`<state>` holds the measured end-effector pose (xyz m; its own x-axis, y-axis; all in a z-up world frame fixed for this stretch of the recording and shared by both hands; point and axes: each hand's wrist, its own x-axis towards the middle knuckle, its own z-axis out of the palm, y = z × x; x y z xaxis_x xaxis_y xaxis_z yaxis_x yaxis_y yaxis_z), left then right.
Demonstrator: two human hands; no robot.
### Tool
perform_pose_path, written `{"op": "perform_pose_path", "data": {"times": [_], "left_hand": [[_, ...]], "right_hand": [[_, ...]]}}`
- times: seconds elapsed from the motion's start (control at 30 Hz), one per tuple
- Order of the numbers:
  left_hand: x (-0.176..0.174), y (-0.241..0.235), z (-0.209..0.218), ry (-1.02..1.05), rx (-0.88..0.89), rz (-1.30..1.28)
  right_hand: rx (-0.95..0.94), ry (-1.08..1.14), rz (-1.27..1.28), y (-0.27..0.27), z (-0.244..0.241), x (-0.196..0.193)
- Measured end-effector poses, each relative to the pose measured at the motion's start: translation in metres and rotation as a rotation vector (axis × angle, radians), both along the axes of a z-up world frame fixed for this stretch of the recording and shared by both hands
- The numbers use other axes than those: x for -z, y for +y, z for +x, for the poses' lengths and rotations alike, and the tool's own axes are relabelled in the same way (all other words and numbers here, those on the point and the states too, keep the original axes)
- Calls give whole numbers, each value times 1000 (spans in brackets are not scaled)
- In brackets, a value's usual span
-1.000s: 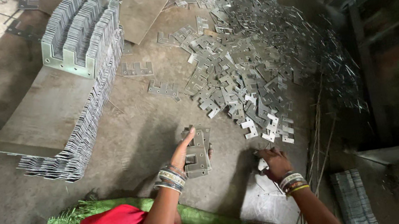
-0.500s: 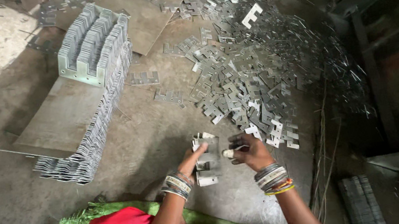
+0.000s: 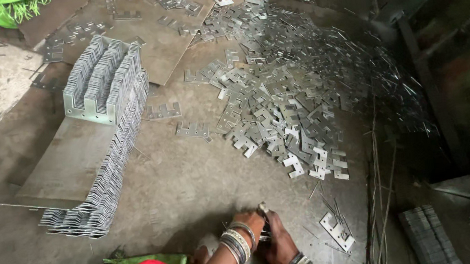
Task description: The person sorts and stacks small metal plates by picking them from a pile on the floor and placing them onto a growing stack.
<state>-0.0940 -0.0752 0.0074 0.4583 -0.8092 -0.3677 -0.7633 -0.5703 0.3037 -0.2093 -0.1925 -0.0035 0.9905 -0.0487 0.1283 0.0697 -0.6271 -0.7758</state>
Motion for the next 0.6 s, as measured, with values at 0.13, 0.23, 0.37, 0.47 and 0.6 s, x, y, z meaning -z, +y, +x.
{"op": "perform_pose_path", "data": {"times": [0.13,0.23,0.37,0.47,0.6], "left_hand": [[-18,15,16,92,46,153],[-7,40,39,261,-77,-71],[60,48,67,683,-838,-509],[101,43,80,946,-1133,-708],[105,30,75,1059,-889,-868]], "right_hand": [[24,22,-60,3,1,28],[1,-75,-195,1,10,40],[224,108,-48,10,28,22],[342,16,42,27,47,3],[309,-107,9,29,54,0]]}}
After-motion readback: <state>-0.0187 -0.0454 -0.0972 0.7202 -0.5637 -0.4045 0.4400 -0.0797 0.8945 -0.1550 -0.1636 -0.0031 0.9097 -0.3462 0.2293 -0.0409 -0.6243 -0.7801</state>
